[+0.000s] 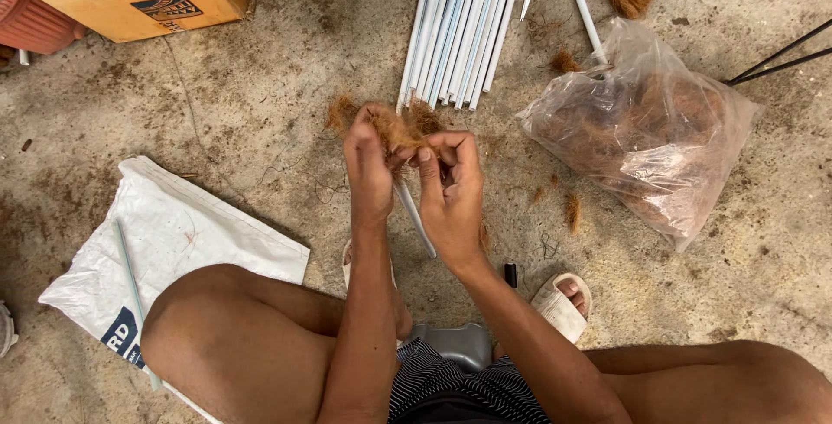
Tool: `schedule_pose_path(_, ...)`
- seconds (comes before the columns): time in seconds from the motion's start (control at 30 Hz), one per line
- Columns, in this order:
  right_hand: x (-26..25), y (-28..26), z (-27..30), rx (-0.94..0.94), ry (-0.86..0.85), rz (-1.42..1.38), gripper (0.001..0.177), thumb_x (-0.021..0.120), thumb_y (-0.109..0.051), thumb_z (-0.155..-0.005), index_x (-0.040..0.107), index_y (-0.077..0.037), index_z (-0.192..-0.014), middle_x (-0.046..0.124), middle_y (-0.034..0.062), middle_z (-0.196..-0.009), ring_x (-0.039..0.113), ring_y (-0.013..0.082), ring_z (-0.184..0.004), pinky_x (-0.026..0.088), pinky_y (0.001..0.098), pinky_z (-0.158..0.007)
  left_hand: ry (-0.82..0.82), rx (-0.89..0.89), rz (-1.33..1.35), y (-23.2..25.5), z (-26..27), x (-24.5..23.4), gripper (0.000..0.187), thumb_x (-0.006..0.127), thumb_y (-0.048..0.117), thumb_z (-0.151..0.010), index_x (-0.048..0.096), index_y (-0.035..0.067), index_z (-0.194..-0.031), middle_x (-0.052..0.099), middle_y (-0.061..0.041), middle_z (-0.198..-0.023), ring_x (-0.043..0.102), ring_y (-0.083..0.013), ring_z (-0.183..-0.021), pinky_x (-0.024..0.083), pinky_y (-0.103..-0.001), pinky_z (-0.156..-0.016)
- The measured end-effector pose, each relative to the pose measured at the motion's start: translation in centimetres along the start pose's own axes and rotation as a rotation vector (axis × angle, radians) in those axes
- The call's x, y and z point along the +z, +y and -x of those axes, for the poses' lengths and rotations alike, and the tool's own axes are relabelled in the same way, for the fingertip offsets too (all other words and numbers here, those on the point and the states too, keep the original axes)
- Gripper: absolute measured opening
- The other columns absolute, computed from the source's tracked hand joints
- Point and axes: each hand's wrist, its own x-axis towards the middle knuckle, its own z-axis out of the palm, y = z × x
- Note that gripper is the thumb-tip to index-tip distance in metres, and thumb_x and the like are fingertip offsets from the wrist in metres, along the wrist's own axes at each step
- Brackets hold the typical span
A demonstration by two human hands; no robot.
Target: The person sits on the floor and inserts coconut coir fibers into white plastic tubes to assemble broom heads. They repeatedly gather fibers, push them into the tube, and adjust the bundle by hand.
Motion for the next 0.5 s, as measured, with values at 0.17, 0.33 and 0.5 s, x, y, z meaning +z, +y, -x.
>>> schedule_pose_path(0.17, 1.4, 0.3, 1.1, 0.085, 0.067, 0.063, 0.009, 0.060, 0.001, -0.105, 0.057, 0.000, -0.113, 0.060, 0.0078, -0.099, 0.061, 0.0145, -0.085, 0.054, 0.0260, -0.071, 0.065, -0.031, 0.228, -0.5, 0.5, -0.1, 0.092, 0.025, 0.089, -0.092, 0.060, 0.008, -0.119, 0.062, -0.004, -0.094, 0.061, -0.0178, -0.087, 0.054, -0.037, -0.081)
schedule_pose_path(0.33, 1.4, 1.2, 1.3, 0.055, 0.094, 0.168, 0.008, 0.062, 0.001, -0.100, 0.061, -0.001, -0.107, 0.060, 0.0056, -0.096, 0.063, 0.0122, -0.081, 0.055, 0.0246, -0.064, -0.013, 0.064, 0.024, -0.6, 0.6, 0.2, 0.081, 0.048, 0.082, -0.092, 0.055, 0.009, -0.125, 0.059, -0.004, -0.103, 0.062, -0.0128, -0.090, 0.058, -0.036, -0.081)
schedule_pose_path(0.5, 1.1, 1.8, 1.2, 0.028, 0.114, 0.215, 0.009, 0.064, 0.002, -0.099, 0.060, -0.001, -0.106, 0.062, 0.0055, -0.094, 0.061, 0.0121, -0.081, 0.052, 0.0258, -0.067, -0.001, -0.017, 0.020, -0.6, 0.2, 0.5, 0.050, 0.079, 0.049, -0.093, 0.059, 0.008, -0.115, 0.062, -0.001, -0.084, 0.062, -0.0112, -0.072, 0.061, -0.033, -0.071)
